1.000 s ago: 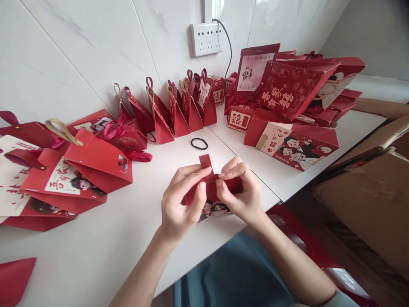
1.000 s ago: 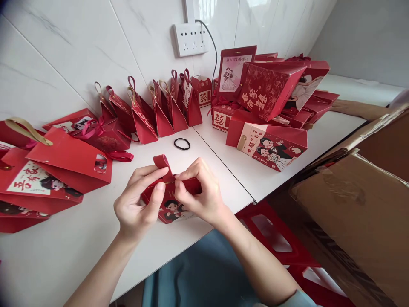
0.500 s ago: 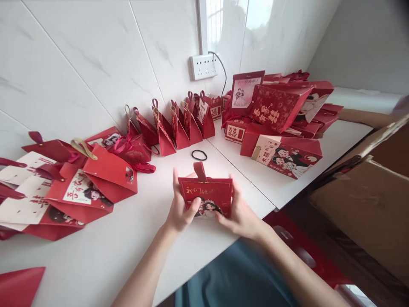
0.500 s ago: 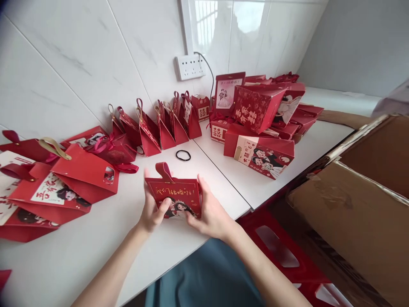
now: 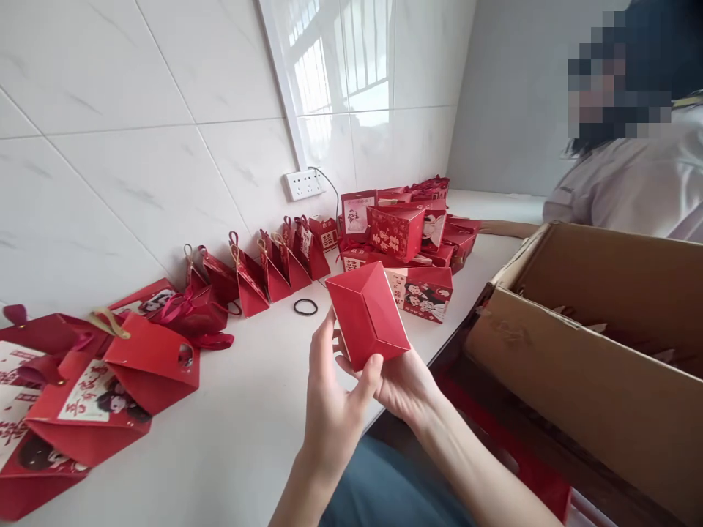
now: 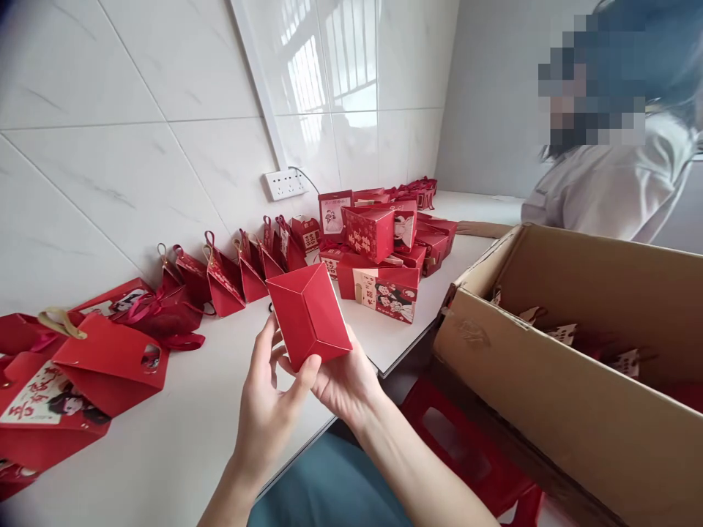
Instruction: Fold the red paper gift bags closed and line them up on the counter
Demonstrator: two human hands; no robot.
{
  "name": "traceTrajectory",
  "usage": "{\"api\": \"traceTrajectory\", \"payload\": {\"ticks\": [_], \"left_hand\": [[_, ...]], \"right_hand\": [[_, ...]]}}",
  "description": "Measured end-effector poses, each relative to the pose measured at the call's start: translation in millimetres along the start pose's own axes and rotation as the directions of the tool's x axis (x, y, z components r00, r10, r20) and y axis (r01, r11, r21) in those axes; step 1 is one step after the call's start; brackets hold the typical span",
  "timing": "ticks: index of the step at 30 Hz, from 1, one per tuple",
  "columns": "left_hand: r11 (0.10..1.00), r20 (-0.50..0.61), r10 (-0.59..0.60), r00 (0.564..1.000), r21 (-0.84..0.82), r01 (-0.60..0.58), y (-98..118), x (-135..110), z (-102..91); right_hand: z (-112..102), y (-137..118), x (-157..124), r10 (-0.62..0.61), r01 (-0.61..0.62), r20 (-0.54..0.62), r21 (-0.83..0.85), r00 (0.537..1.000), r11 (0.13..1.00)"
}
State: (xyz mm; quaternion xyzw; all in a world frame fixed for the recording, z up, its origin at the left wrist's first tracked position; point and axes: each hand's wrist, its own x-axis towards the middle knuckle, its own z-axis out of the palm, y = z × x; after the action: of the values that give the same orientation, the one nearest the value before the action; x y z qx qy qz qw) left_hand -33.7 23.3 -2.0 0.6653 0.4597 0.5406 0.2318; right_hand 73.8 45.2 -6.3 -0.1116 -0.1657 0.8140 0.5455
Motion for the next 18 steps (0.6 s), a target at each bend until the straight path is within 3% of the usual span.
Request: {"api": "traceTrajectory", "payload": {"ticks": [4, 8, 14, 16, 18], "left_hand": [[0.99, -0.038, 0.122, 0.992, 0.07, -0.119, 11.9, -0.8, 16.3], [0.964, -0.039, 0.251, 0.967, 0.105, -0.246, 16.1, -7.8, 24.2], [0.865, -0.058, 0.502, 0.863, 0.055, -0.499, 17.6, -21.1, 36.9], [0.822, -0.071, 0.568, 0.82, 0.006, -0.569, 17.4, -25.3, 42.3], [0.802, -0.088, 0.591, 0.802, -0.04, -0.596, 17.9, -29.7, 49.2]], "right_hand": [[5.9, -4.7, -14.0, -0.087, 0.087, 0.012, 0.001, 0.996, 0.996], [0.8, -13.6, -27.9, -0.088, 0.089, 0.046, -0.025, 0.995, 0.996], [-12.9, -26.3, -41.7, -0.072, 0.085, 0.109, -0.112, 0.991, 0.99], [-19.7, -29.5, -45.2, -0.158, 0.18, 0.102, -0.263, 0.982, 0.948], [-26.4, -31.6, -48.5, -0.333, 0.352, 0.127, -0.481, 0.934, 0.803]]}}
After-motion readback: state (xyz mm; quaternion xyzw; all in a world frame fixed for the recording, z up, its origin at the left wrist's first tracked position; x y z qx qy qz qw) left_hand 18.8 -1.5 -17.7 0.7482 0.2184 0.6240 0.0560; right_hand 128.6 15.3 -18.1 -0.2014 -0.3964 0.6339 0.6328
